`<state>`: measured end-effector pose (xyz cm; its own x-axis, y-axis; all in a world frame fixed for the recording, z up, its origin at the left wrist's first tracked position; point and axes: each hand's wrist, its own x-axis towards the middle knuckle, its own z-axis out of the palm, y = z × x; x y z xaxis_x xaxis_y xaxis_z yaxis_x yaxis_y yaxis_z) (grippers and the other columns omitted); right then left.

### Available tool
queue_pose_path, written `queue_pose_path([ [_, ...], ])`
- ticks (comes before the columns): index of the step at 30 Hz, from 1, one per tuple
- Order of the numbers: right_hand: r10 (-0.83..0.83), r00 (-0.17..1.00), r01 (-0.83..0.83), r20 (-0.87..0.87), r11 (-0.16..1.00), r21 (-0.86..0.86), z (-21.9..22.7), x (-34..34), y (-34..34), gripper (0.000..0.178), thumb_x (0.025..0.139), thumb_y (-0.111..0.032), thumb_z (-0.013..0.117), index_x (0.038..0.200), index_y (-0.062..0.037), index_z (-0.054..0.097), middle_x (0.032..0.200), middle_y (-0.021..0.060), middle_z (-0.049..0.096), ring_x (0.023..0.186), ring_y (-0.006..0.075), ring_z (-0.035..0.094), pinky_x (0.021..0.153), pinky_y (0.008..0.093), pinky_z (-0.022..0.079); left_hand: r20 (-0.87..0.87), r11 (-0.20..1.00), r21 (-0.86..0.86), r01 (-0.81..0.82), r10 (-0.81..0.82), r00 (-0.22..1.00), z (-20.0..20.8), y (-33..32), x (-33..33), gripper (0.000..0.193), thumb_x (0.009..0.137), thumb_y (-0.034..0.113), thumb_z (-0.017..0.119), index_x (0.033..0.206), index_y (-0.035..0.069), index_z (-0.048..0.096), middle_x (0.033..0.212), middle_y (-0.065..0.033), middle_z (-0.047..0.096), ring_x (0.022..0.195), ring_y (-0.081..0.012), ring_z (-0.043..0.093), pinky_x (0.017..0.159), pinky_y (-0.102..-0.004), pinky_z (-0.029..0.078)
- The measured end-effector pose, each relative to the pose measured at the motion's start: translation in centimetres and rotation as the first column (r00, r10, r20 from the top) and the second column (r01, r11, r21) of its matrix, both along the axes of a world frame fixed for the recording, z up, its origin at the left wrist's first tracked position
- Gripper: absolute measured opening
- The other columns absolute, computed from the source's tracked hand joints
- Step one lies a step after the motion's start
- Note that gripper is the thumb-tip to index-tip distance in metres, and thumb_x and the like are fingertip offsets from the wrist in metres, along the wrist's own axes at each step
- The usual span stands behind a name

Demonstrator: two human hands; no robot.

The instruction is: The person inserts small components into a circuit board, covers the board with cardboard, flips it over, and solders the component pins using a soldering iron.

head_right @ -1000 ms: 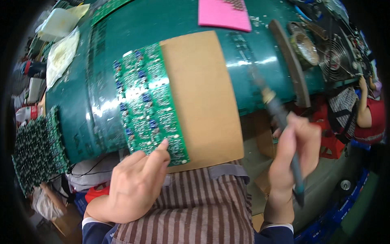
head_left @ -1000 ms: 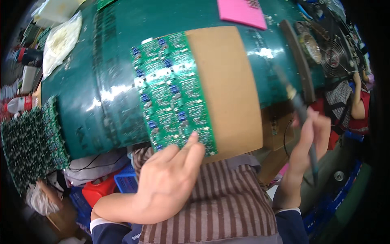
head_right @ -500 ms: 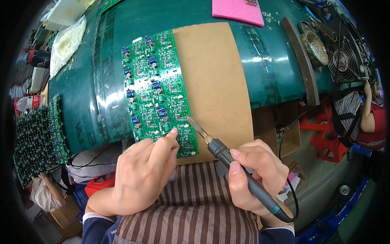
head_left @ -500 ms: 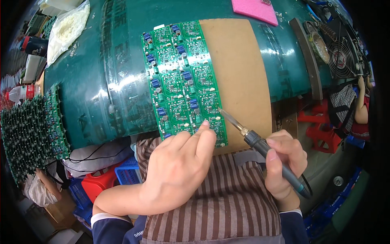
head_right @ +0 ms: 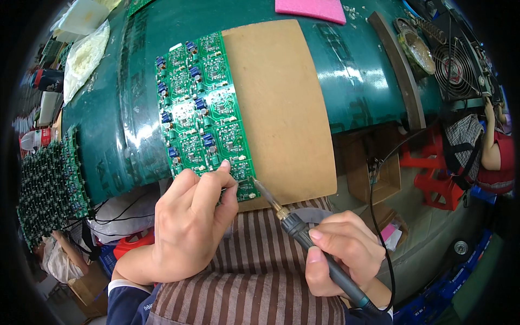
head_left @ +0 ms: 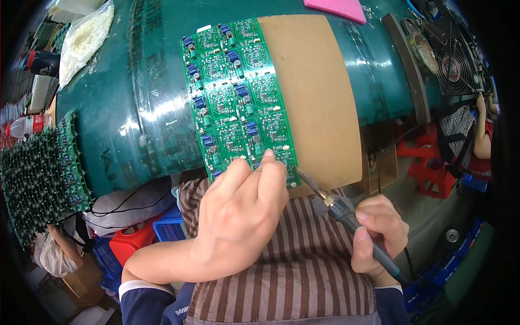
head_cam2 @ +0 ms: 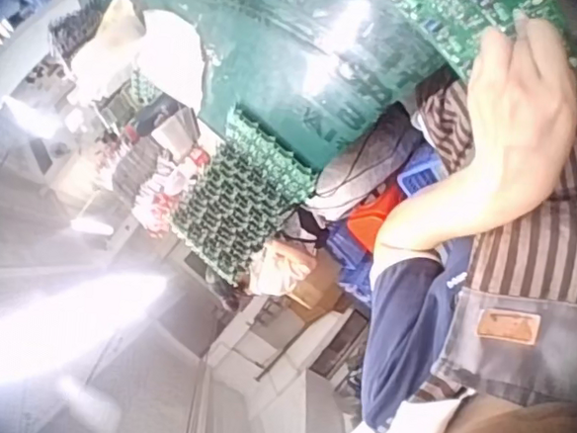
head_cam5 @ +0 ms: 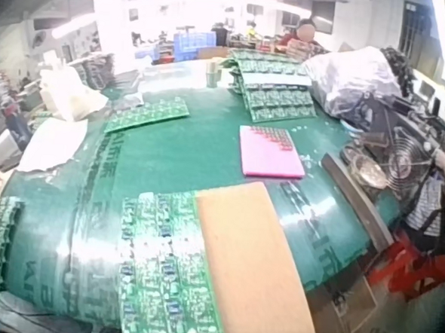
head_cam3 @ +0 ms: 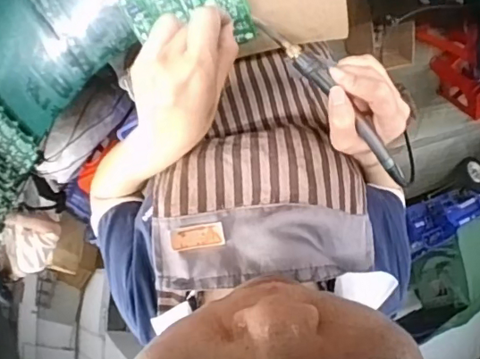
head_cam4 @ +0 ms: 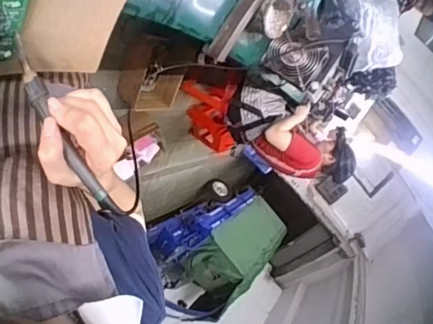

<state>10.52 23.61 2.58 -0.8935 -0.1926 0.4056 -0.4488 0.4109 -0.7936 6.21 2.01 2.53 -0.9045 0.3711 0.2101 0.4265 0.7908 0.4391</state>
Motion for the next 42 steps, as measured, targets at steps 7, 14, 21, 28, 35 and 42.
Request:
queue_pose_path([
  [7, 0.004, 1.0, -0.004, 0.009, 1.0, 0.023, 0.3, 0.0, -0.2, 0.023, 0.069, 0.001, 0.062, 0.091, 0.004, 0.06, 0.07, 0.0137, 0.062, 0.056, 0.0258, 0.059, 0.053, 0.033, 0.049, -0.118, 0.997, -0.079, 0.007, -0.017, 0.993, -0.8, 0.3, 0.1, 0.016, 0.076, -0.003, 0.07, 0.08, 0.005, 0.056, 0.063, -0.0026, 0.053, 0.056, -0.0166, 0.047, 0.048, -0.0302, 0.041],
  [14, 0.023, 1.0, -0.022, -0.008, 0.998, 0.056, 0.5, -0.1, -0.5, 0.022, 0.069, 0.0, 0.064, 0.09, 0.0037, 0.06, 0.071, 0.0138, 0.063, 0.057, 0.0266, 0.06, 0.054, 0.0338, 0.051, -0.225, 0.994, -0.113, -0.009, -0.016, 0.974, -1.3, 0.4, -0.1, 0.026, 0.078, -0.002, 0.068, 0.067, 0.01, 0.049, 0.057, -0.0006, 0.047, 0.055, -0.0131, 0.045, 0.045, -0.0281, 0.039],
  [21, 0.008, 1.0, -0.007, -0.01, 0.999, 0.043, 0.5, 0.0, -0.6, 0.022, 0.068, 0.0, 0.064, 0.09, 0.0032, 0.061, 0.07, 0.0132, 0.062, 0.055, 0.0266, 0.06, 0.053, 0.0335, 0.051, -0.154, 0.996, -0.088, -0.014, 0.0, 0.988, -0.7, 0.0, 0.1, 0.016, 0.07, -0.001, 0.075, 0.083, 0.004, 0.066, 0.064, -0.0022, 0.06, 0.05, -0.0153, 0.049, 0.042, -0.0307, 0.039],
  [28, 0.024, 1.0, -0.024, -0.005, 0.999, 0.041, 0.5, -0.1, -0.8, 0.026, 0.066, 0.001, 0.065, 0.091, 0.0028, 0.062, 0.07, 0.0129, 0.063, 0.057, 0.0265, 0.06, 0.053, 0.0329, 0.052, -0.147, 0.997, -0.073, 0.023, -0.034, 0.989, -0.9, -0.2, 0.1, 0.02, 0.068, 0.001, 0.075, 0.086, 0.004, 0.068, 0.077, -0.0074, 0.069, 0.051, -0.0158, 0.053, 0.044, -0.0286, 0.043],
  [35, -0.001, 1.0, 0.0, 0.008, 0.999, 0.047, 0.7, 0.1, -0.4, 0.024, 0.065, 0.0, 0.064, 0.089, 0.0032, 0.062, 0.067, 0.0124, 0.062, 0.055, 0.026, 0.059, 0.052, 0.0327, 0.051, -0.088, 0.996, -0.058, 0.072, -0.077, 0.993, -0.3, -0.2, 0.0, 0.022, 0.068, 0.0, 0.075, 0.088, 0.004, 0.069, 0.09, -0.0158, 0.072, 0.053, -0.0176, 0.057, 0.047, -0.0283, 0.046],
  [42, -0.098, 0.992, 0.098, -0.074, 0.995, -0.013, 0.5, -1.5, -0.2, 0.019, 0.07, -0.003, 0.06, 0.088, 0.0037, 0.06, 0.065, 0.0114, 0.06, 0.053, 0.0233, 0.056, 0.051, 0.0329, 0.047, 0.0, 0.996, -0.073, 0.052, -0.052, 0.999, 0.9, -0.8, -0.4, 0.018, 0.072, 0.001, 0.074, 0.087, 0.005, 0.067, 0.083, -0.0116, 0.07, 0.053, -0.0194, 0.059, 0.047, -0.0297, 0.047],
])
